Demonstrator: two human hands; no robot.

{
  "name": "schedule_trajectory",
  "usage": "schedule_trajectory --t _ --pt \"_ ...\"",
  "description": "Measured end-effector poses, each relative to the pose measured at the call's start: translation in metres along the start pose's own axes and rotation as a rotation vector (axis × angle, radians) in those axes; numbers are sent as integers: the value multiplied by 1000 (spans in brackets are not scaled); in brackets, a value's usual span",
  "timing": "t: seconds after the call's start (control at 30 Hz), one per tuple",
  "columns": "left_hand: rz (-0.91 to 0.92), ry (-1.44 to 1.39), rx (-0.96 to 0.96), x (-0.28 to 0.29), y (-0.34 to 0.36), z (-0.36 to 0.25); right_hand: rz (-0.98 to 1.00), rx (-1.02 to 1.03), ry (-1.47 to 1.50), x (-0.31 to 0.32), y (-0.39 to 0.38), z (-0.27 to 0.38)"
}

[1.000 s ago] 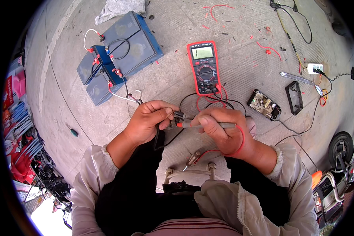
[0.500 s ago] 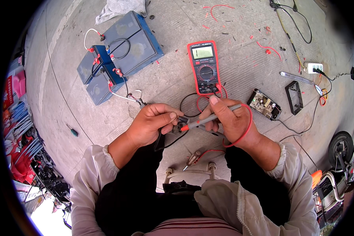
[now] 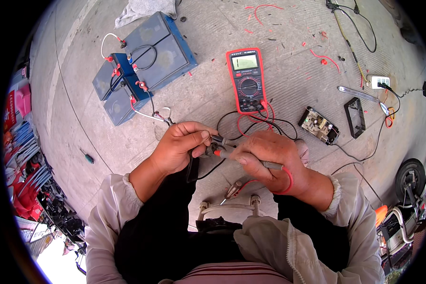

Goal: The person tests a black cable with a multimeter, then uses shears to strip the outer insulation and cut the cable. The person continues to strip and trim the cable ends while seated on the floor.

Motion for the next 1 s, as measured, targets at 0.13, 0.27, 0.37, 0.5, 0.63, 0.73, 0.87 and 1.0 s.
schedule_trajectory --t 0.13,0.27,0.37,0.5,0.63,0.73,0.87,1.0 --pt "-9 -1 7 3 0 2 -13 76 -81 -2 0 10" --pt "-22 4 2 1 -4 0 -13 81 -102 -4 -1 14" --pt "-26 0 18 5 2 5 -23 -1 -35 -2 0 -2" --pt "-13 23 16 -4 -1 1 -80 -453 320 -1 -10 -38" --pt "1 63 46 -6 -2 6 -70 -678 415 -1 -17 -51" --pt "4 46 58 -7 -3 7 -73 -695 429 -2 -18 -52" --pt "6 46 50 -7 -4 7 -71 -703 446 -3 -20 -53" --pt "-44 25 48 2 0 8 -50 -410 275 -1 -8 -32"
Point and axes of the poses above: each hand's wrist, its own y-axis towards the middle knuckle, its own x-axis out of the back of the hand, z = x × y, the point moved 10 cm from there along y, towards the middle knuckle, and after that the axes turned 1 degree about y, right-handed, at the moved point
